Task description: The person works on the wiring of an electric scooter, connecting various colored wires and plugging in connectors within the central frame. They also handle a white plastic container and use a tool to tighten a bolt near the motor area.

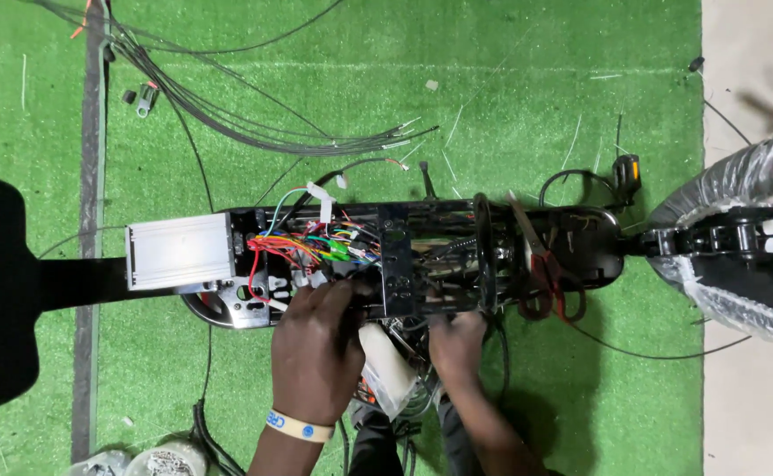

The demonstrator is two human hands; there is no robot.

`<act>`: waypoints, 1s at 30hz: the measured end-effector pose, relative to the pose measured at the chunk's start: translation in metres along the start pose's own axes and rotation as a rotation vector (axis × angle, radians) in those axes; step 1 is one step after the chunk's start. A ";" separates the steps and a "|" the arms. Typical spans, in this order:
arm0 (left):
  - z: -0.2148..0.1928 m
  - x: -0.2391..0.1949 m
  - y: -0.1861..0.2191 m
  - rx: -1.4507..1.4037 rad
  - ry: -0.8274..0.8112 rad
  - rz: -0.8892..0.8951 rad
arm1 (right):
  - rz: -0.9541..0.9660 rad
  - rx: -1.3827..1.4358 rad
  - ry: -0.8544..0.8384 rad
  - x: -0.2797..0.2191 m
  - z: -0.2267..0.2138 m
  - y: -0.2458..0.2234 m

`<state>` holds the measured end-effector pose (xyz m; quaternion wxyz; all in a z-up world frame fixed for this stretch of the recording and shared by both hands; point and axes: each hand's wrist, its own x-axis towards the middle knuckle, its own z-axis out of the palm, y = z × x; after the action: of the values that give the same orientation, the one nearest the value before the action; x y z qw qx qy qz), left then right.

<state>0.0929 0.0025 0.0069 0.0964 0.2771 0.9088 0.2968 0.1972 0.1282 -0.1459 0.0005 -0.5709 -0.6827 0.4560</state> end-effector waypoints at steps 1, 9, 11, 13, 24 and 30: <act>0.000 -0.001 0.001 0.000 0.000 -0.001 | 0.000 -0.001 -0.001 -0.003 -0.007 -0.004; 0.007 -0.007 0.008 -0.092 0.177 -0.074 | -0.077 0.601 -0.329 0.010 0.004 0.006; 0.007 -0.008 0.007 -0.106 0.167 -0.080 | -0.012 0.654 -0.359 0.004 -0.005 -0.006; 0.008 -0.008 0.005 -0.122 0.155 -0.084 | 0.054 0.707 -0.385 0.005 -0.008 -0.010; 0.019 -0.007 0.000 -0.077 0.152 -0.135 | 0.459 1.367 -0.523 0.045 0.028 0.023; 0.015 -0.008 0.000 -0.113 0.144 -0.084 | 0.277 1.493 -0.757 0.021 0.007 0.012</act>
<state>0.1049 0.0051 -0.0054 0.0586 0.2107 0.9059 0.3626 0.1958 0.1395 -0.1679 0.0929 -0.3082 -0.0808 0.9433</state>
